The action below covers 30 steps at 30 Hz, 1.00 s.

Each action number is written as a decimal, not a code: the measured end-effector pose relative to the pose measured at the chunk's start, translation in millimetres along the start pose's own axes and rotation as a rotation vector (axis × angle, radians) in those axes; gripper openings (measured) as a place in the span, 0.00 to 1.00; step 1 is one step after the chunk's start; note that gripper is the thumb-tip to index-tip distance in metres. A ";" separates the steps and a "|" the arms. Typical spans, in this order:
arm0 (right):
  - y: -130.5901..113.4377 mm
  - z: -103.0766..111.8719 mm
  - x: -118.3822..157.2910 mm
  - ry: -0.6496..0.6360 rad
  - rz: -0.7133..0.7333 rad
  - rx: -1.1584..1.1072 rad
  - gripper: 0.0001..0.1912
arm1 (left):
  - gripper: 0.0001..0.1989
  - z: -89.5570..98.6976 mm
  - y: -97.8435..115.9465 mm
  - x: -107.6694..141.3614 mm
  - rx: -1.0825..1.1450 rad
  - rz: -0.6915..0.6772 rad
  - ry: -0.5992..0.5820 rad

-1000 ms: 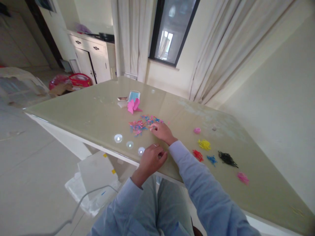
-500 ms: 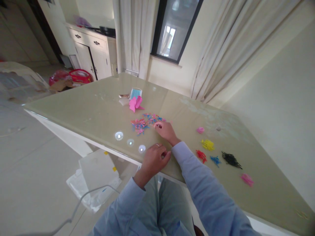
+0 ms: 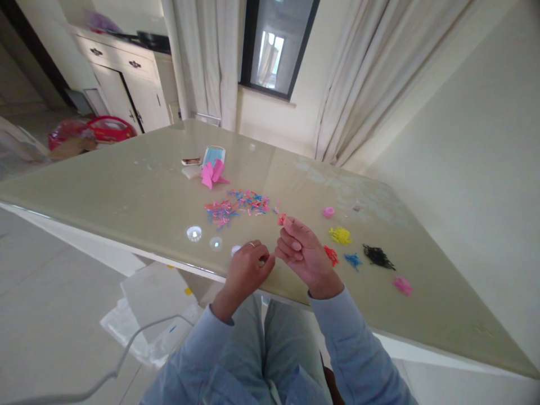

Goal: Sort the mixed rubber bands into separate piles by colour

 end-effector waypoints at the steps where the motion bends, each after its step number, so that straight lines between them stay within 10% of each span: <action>1: -2.8 1.8 3.7 0.000 -0.001 -0.007 0.13 | 0.14 0.3 0.2 0.0 0.001 -0.002 0.003; 9: -20.7 45.2 25.2 0.178 0.163 0.187 0.11 | 0.16 1.6 -1.5 -0.6 0.005 -0.014 0.029; 16: -82.0 140.2 62.5 0.704 0.812 1.264 0.16 | 0.17 1.3 -0.9 -0.1 -0.004 -0.027 0.025; 21: -86.0 187.3 68.8 0.795 0.759 1.471 0.21 | 0.17 -0.2 0.0 -0.3 -0.053 -0.046 0.021; 30: -68.8 201.0 54.4 0.743 0.689 1.497 0.26 | 0.17 -1.0 0.1 -0.8 -0.094 -0.032 0.011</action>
Point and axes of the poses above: each hand's wrist, its own x-axis away from the middle knuckle, its own z-axis out of the back of the hand, y = z × x, the point moved 10 cm from there along -x, towards the middle knuckle, and after that the axes turned 15 degrees about y, right-handed, at the moved point
